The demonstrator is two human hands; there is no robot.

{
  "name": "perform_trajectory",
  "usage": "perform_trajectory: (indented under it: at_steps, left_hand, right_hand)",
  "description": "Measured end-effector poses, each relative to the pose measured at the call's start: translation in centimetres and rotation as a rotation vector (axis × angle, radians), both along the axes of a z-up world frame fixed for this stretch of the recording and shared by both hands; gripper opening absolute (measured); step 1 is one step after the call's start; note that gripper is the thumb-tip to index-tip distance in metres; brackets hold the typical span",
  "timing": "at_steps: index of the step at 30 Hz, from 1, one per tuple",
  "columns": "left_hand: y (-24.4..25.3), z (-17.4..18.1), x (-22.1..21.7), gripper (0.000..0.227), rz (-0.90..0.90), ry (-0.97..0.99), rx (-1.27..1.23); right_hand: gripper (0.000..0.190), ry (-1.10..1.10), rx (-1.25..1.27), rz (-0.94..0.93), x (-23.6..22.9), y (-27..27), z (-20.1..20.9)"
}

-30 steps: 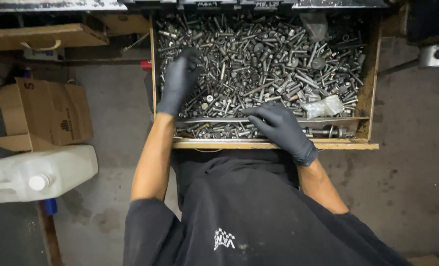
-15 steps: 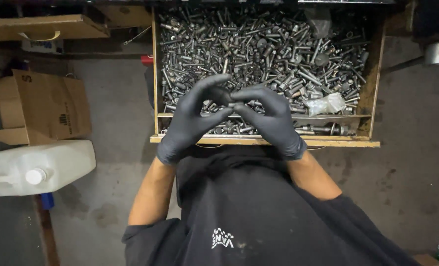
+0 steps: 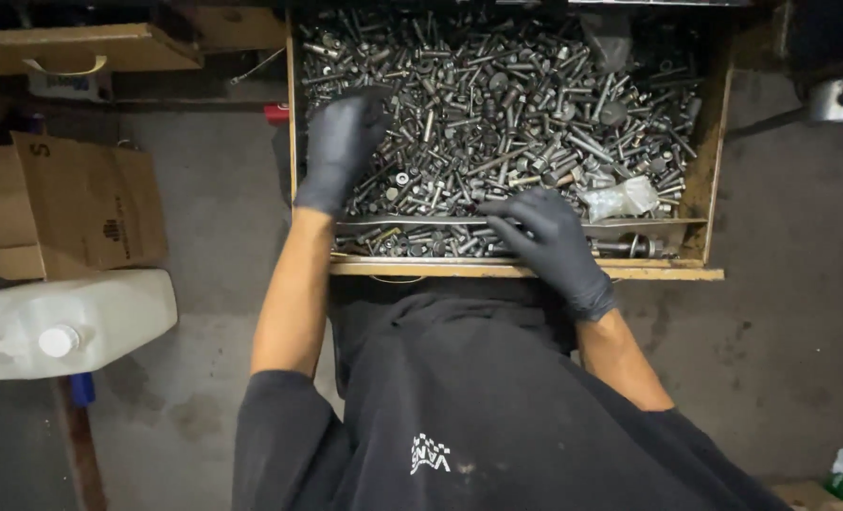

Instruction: The person sorts through a drawer filled with various metal fasteners, including bolts, nuts, and washers. They pick up individual items, inspect them by turning them over in their gloved hands, and place them back into the drawer. The person occasionally moves items aside to access others within the cluttered drawer.

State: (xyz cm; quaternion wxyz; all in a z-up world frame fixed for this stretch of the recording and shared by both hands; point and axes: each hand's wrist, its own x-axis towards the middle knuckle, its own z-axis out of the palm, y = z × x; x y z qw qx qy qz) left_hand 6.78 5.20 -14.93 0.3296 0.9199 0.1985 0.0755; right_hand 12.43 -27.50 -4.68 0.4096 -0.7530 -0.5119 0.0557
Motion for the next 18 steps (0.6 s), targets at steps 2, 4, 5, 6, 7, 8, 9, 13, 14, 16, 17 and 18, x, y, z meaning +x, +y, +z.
perform_trajectory:
  at_steps: [2, 4, 5, 6, 7, 8, 9, 13, 14, 16, 17, 18]
  left_hand:
    - [0.4, -2.1, 4.4, 0.052, 0.105, 0.269, 0.246]
    - [-0.2, -0.6, 3.9, 0.027, 0.011, -0.016, 0.393]
    - [-0.6, 0.1, 3.4, 0.021, -0.08, -0.295, 0.528]
    - [-0.6, 0.0, 3.7, 0.021, -0.082, -0.296, 0.529]
    - [-0.6, -0.1, 4.0, 0.022, -0.085, -0.26, 0.552]
    - [-0.6, -0.2, 4.3, 0.026, -0.088, -0.223, 0.575]
    - [-0.8, -0.2, 4.6, 0.026, -0.089, -0.221, 0.576]
    - [-1.2, -1.2, 5.5, 0.027, -0.061, -0.24, 0.553]
    - [-1.2, -1.7, 5.8, 0.034, -0.023, -0.259, 0.552]
    - [-1.2, -1.6, 7.3, 0.036, -0.05, -0.283, 0.589]
    - [-0.9, -1.4, 8.2, 0.04, -0.072, -0.314, 0.635]
    - [-0.8, -2.4, 8.7, 0.04, -0.069, -0.316, 0.637]
  right_hand:
    - [0.011, 0.023, -0.007, -0.038, 0.6, 0.2, 0.5]
    - [0.015, 0.001, -0.016, -0.006, 1.1, -0.1, 0.6]
    - [0.019, -0.013, -0.031, 0.032, 1.2, -0.2, 0.6]
    - [0.019, -0.014, -0.03, 0.03, 1.3, -0.4, 0.3]
    - [0.019, 0.012, -0.051, 0.021, 1.3, -0.6, 0.0]
    - [0.02, 0.038, -0.071, 0.012, 1.4, -0.7, -0.3]
    - [0.02, 0.04, -0.07, 0.012, 1.4, -0.8, -0.6]
    - [0.017, 0.039, -0.059, -0.015, 1.5, -1.0, -1.4]
    - [0.016, 0.051, -0.06, -0.02, 1.4, -1.1, -1.5]
    - [0.016, 0.051, -0.061, -0.021, 1.4, -1.1, -1.4]
    - [0.016, 0.044, -0.055, -0.018, 1.6, -0.9, -1.4]
    - [0.016, 0.041, -0.053, -0.015, 1.6, -0.9, -1.4]
